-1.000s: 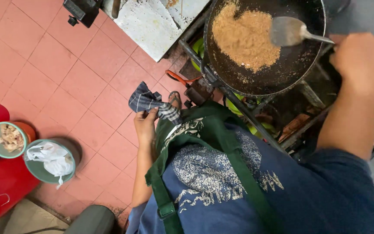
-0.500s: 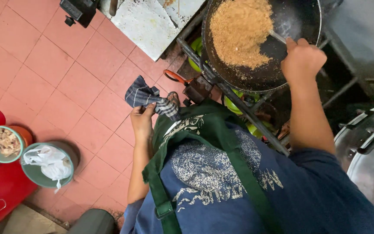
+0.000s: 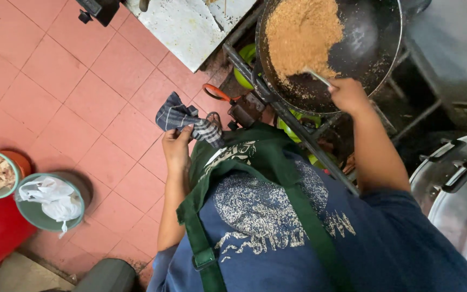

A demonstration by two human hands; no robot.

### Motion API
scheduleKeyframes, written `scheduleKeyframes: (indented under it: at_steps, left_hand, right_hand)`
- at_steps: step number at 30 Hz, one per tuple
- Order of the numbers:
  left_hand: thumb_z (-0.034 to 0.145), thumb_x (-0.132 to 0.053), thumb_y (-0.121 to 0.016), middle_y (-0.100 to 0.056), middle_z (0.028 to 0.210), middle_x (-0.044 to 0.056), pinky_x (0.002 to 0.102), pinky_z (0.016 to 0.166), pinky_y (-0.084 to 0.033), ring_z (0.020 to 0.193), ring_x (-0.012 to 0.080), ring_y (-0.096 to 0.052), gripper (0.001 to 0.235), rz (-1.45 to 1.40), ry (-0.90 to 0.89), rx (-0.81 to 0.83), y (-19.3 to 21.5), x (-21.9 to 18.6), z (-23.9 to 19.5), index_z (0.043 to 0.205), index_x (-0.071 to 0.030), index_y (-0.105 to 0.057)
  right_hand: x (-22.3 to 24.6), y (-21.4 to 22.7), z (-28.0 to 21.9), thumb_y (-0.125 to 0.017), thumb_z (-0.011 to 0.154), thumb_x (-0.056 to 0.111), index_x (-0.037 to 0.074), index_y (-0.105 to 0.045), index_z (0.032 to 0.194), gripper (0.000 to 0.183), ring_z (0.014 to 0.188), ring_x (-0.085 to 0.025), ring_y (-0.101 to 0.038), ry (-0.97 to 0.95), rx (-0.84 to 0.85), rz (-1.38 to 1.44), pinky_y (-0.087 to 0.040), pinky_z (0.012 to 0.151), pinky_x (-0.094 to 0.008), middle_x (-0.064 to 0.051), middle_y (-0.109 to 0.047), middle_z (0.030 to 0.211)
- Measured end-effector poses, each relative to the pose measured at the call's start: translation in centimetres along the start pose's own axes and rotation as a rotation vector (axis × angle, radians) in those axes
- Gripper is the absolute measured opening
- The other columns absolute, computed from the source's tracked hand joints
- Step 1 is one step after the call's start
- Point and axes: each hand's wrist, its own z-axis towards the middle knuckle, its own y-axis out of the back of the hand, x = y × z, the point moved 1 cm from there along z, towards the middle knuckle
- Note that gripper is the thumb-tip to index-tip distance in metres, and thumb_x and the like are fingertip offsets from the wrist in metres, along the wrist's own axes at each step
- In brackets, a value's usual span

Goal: Stirring ingredients in a large pan on a stove in a kitchen.

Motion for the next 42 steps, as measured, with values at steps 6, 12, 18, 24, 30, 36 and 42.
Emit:
scheduleKeyframes:
  at_steps: [6,12,18,24,30,36,42]
  left_hand:
    - [0.091,0.005,-0.067,-0.073,0.09,0.01,0.023,0.072,-0.058,0.076,0.0133,-0.067,0.013,-0.049,-0.084,0.124,-0.8,-0.2,0.2,0.103,0.006,-0.07]
    - [0.091,-0.001,-0.071,-0.073,0.091,0.009,0.023,0.073,-0.057,0.077,0.0127,-0.066,0.016,0.02,0.002,0.024,-0.4,-0.2,-0.2,0.106,0.005,-0.071]
    - [0.077,-0.01,-0.088,-0.063,0.07,0.009,0.032,0.065,-0.062,0.062,0.0148,-0.066,0.024,0.103,-0.09,-0.129,-0.6,1.1,1.5,0.093,0.0,-0.072]
    - [0.09,0.0,-0.069,-0.073,0.092,0.012,0.025,0.075,-0.056,0.079,0.0147,-0.067,0.014,0.01,-0.048,0.073,-1.1,-0.9,-0.1,0.103,0.007,-0.069]
    - [0.091,-0.004,-0.073,-0.067,0.085,0.008,0.024,0.072,-0.057,0.073,0.0131,-0.063,0.015,0.004,0.005,-0.033,0.0,0.3,0.0,0.101,0.005,-0.066]
    - [0.091,-0.003,-0.072,-0.07,0.086,0.008,0.023,0.074,-0.057,0.075,0.0125,-0.065,0.013,0.027,-0.02,-0.017,-0.6,-0.5,0.2,0.101,0.004,-0.069]
    - [0.092,0.001,-0.069,-0.073,0.092,0.009,0.024,0.074,-0.055,0.077,0.0138,-0.066,0.013,0.022,-0.044,0.026,-1.3,-0.9,-1.4,0.104,0.004,-0.07]
  right_hand:
    - [-4.3,7.3,-1.4,-0.058,0.108,0.012,0.006,-0.072,0.131,0.028,0.068,-0.019,-0.052,-0.145,-0.022,0.318,-0.041,0.062,-0.032,-0.007,-0.065,0.082]
    - [1.2,7.8,-8.3,-0.056,0.098,0.023,0.037,-0.069,0.137,0.043,0.097,-0.031,-0.075,-0.194,0.276,-0.503,-0.058,0.079,-0.044,-0.002,-0.079,0.117]
    - [11.2,0.2,-2.0,-0.049,0.107,0.036,0.009,-0.072,0.126,0.04,0.105,-0.048,-0.069,-0.077,-0.036,0.092,-0.057,0.085,-0.061,-0.025,-0.072,0.106]
    - [-1.0,7.7,-1.0,-0.054,0.099,0.008,0.009,-0.075,0.125,0.034,0.07,-0.037,-0.061,-0.052,0.003,-0.048,-0.049,0.066,-0.048,-0.02,-0.073,0.091]
    - [-4.1,10.2,-6.4,-0.069,0.088,0.025,0.004,-0.083,0.112,0.034,0.091,-0.044,-0.079,-0.436,0.003,-0.624,-0.057,0.075,-0.051,-0.022,-0.082,0.106]
    - [-6.9,4.1,6.1,-0.067,0.095,0.013,0.02,-0.078,0.11,0.02,0.061,-0.036,-0.068,-0.186,-0.423,-0.446,-0.053,0.052,-0.048,-0.011,-0.073,0.077]
    - [-9.1,11.1,3.9,-0.069,0.101,0.043,0.049,-0.076,0.118,0.019,0.051,-0.014,-0.054,-0.001,-0.667,-1.018,-0.039,0.048,-0.03,0.005,-0.062,0.069]
